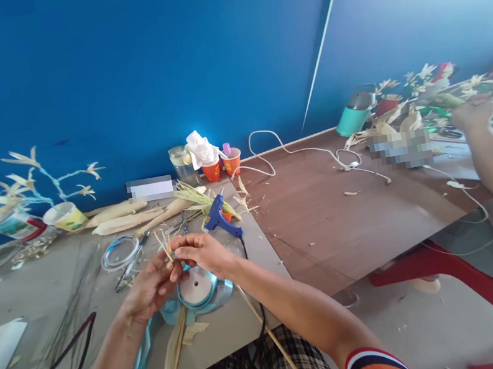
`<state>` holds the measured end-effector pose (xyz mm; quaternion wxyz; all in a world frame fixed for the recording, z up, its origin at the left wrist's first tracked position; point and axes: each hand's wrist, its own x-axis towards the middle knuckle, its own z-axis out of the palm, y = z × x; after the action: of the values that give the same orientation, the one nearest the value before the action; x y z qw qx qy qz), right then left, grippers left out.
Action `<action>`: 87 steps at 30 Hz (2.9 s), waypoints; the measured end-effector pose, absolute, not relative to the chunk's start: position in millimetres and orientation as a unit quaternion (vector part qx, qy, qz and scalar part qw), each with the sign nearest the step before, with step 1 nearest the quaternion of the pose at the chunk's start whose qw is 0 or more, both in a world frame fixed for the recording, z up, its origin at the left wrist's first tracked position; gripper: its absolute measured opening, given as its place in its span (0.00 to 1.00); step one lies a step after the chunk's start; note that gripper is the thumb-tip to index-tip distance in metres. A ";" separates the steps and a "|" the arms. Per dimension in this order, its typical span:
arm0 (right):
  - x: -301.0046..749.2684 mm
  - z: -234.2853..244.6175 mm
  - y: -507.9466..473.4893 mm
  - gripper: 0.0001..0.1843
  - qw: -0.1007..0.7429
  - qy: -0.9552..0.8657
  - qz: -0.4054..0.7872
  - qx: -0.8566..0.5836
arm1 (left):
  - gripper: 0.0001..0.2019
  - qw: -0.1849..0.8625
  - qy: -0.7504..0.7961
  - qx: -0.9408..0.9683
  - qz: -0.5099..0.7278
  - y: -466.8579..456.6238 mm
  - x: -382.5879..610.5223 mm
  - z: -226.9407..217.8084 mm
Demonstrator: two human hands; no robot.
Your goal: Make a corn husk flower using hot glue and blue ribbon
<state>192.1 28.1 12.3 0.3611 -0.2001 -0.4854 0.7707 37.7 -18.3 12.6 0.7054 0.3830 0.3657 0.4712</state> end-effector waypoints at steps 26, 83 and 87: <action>198.8 22.3 23.7 0.15 0.311 -0.473 0.799 -0.201 | 0.23 0.708 0.387 0.343 0.482 -19.8 44.5 12.3; 250.2 11.5 71.3 0.23 0.224 -0.701 0.165 -0.657 | 0.13 0.528 0.465 0.359 0.613 -11.2 40.7 10.8; 252.6 13.7 74.8 0.25 0.327 -0.677 0.225 -0.619 | 0.13 0.531 0.472 0.351 0.610 -10.9 40.6 10.1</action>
<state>252.6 74.8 13.7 0.3272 -0.6190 -0.6775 0.2253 40.6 -10.9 10.1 0.5307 0.3506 0.4720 0.6105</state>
